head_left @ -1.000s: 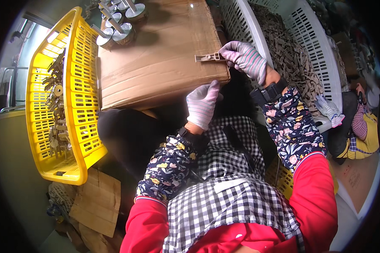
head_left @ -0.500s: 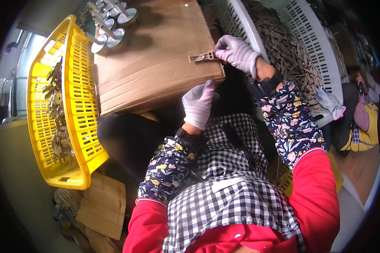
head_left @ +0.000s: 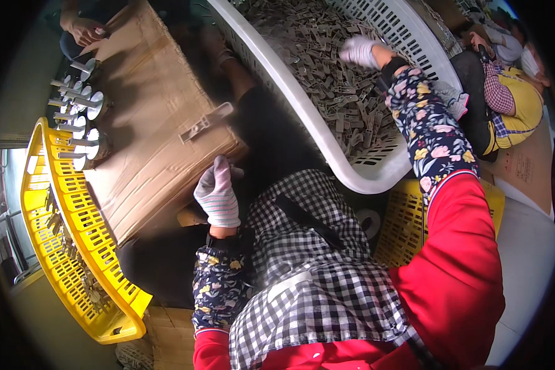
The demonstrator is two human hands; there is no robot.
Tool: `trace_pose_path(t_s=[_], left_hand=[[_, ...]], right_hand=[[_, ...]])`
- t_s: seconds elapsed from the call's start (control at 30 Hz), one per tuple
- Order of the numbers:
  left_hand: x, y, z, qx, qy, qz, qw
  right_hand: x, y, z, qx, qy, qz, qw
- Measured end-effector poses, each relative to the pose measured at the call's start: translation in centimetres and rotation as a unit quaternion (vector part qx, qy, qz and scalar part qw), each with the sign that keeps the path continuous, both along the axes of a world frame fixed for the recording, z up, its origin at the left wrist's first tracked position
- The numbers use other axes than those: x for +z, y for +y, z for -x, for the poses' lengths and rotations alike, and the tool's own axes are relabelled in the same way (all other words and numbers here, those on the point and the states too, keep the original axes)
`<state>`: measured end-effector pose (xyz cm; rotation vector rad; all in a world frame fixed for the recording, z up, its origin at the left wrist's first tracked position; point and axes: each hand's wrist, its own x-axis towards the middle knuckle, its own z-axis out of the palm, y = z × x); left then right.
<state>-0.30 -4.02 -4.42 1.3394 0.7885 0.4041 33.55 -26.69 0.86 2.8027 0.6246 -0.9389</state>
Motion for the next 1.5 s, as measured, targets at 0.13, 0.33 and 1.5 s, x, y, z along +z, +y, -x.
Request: trace_pose_path(t_s=[0.13, 0.33, 1.5], left_hand=[[-0.3, 0.4, 0.3, 0.012, 0.008, -0.011, 1.000], [1.0, 0.7, 0.6, 0.007, 0.056, -0.035, 0.998], [0.4, 0.8, 0.7, -0.031, -0.011, 0.093, 0.995]], right_hand=[[-6.4, -2.0, 1.6, -0.103, 0.002, 0.086, 0.991], [-11.3, -4.4, 1.8, -0.044, -0.066, 0.041, 0.996], [-1.6, 20.4, 12.5, -0.163, 0.349, -0.518, 0.763]])
